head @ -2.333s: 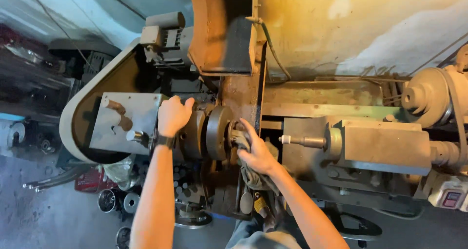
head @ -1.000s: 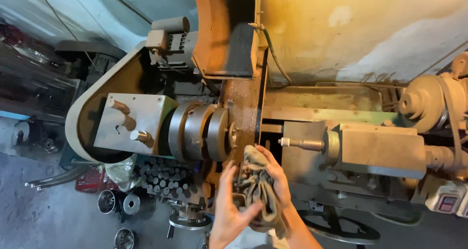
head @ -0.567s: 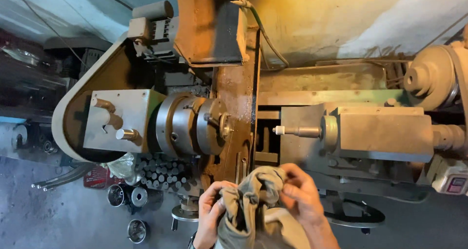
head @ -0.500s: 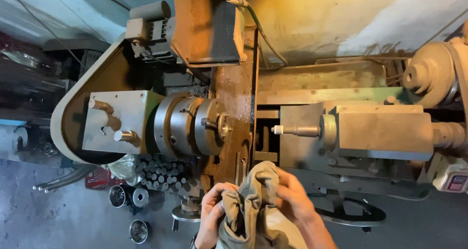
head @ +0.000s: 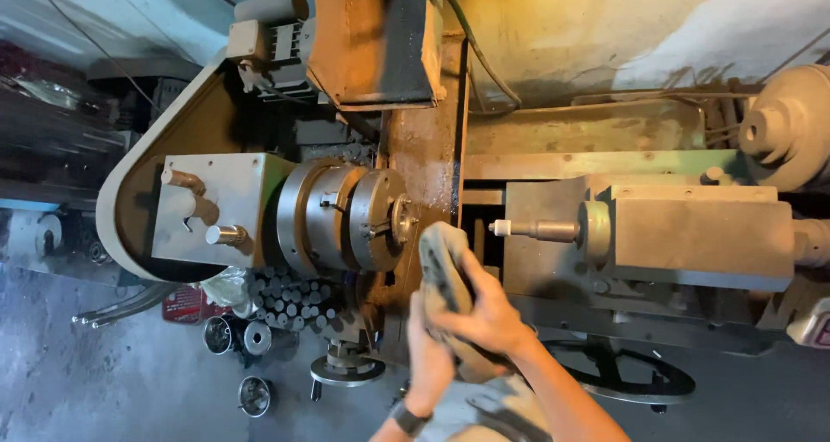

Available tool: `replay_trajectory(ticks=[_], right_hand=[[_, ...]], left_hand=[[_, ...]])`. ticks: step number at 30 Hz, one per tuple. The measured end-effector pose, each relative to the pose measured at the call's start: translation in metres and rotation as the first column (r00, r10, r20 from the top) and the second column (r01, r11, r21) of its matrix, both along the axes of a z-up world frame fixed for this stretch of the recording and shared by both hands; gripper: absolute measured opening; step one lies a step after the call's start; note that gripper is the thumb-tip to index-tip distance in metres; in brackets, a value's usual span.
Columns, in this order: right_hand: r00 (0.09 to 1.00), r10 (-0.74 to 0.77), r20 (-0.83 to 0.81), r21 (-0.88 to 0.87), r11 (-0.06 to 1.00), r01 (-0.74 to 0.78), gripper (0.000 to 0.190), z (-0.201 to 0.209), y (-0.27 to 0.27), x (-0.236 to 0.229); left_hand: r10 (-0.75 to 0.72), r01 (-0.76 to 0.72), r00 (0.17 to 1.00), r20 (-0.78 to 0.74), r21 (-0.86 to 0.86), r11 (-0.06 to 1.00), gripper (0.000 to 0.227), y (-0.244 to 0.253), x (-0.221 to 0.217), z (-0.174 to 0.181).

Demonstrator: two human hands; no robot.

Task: The person operates a metal lathe, using a file to smooth a rotating cylindrical metal part. They wipe the part with a cloth, remove it from the chuck, and then place a new metal piece into the chuck to continue the process.

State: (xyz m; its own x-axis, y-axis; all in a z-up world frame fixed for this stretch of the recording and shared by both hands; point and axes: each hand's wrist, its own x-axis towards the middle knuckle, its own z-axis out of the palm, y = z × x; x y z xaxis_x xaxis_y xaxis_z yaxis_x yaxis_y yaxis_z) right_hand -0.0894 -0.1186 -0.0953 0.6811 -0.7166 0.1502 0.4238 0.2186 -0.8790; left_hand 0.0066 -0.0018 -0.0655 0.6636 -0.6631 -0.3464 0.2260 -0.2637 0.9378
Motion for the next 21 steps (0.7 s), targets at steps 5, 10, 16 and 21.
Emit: replay_trajectory(ticks=[5,10,16,21], right_hand=[[0.983,-0.049,-0.178,-0.002,0.999,0.049,0.083,-0.009,-0.043,0.031],[0.937,-0.031,-0.348,-0.263,0.962,-0.065,0.087,0.004,-0.060,0.048],[0.929,0.078,-0.362,-0.292,0.937,-0.192,0.093,0.014,-0.071,0.077],[0.953,0.268,-0.145,0.008,0.963,-0.269,0.082,-0.013,-0.071,0.086]], left_hand=[[-0.695,0.435,0.419,0.584,0.543,0.718,0.042,-0.022,0.003,0.104],[-0.308,0.254,0.356,0.882,0.226,0.940,0.018,-0.091,0.105,0.185],[-0.633,0.024,0.440,0.637,0.697,0.717,0.056,-0.164,0.287,0.092],[-0.684,-0.068,0.530,0.502,0.829,0.556,0.058,-0.144,0.294,0.070]])
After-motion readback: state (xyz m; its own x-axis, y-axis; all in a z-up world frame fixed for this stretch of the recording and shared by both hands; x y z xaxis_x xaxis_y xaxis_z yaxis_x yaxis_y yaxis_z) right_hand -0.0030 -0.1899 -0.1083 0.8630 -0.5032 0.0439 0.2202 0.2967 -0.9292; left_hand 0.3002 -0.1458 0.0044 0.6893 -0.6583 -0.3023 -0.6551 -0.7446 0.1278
